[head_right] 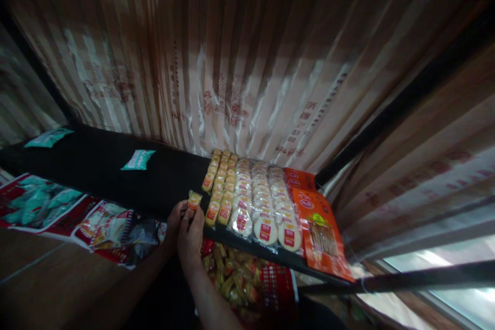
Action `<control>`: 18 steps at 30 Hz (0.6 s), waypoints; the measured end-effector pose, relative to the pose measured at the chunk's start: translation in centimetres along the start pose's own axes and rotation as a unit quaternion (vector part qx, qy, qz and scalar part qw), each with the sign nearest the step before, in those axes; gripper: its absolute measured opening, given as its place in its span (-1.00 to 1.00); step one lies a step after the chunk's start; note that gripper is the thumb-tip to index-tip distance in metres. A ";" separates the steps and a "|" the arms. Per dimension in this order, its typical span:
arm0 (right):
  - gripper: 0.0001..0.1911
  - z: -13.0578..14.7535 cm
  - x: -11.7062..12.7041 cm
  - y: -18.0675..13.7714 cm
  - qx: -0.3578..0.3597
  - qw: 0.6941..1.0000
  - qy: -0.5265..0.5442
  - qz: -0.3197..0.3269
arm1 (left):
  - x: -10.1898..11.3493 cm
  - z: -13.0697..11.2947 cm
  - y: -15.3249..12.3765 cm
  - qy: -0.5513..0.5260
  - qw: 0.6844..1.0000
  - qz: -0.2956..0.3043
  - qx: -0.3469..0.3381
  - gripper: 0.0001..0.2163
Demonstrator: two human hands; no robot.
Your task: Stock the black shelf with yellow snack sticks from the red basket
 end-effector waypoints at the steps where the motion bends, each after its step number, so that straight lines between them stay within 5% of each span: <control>1: -0.55 0.0 -0.1 0.2 0.001 1.000 -0.001 -0.004 | -0.1 0.0 0.3 0.007 1.000 0.003 0.001 -0.76; 18: -0.44 -1.5 -2.4 3.5 -0.025 0.998 -0.032 -0.044 | -2.2 -1.2 3.8 0.104 0.989 0.012 -0.101 -0.79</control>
Point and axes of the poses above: each hand's wrist, its own y-axis towards the middle knuckle, its own x-axis out of the back of the hand, z = x × y, the point moved 4 cm from there along y, towards the middle knuckle, and after that the axes turned 10 degrees about y, right-handed, at the moved point
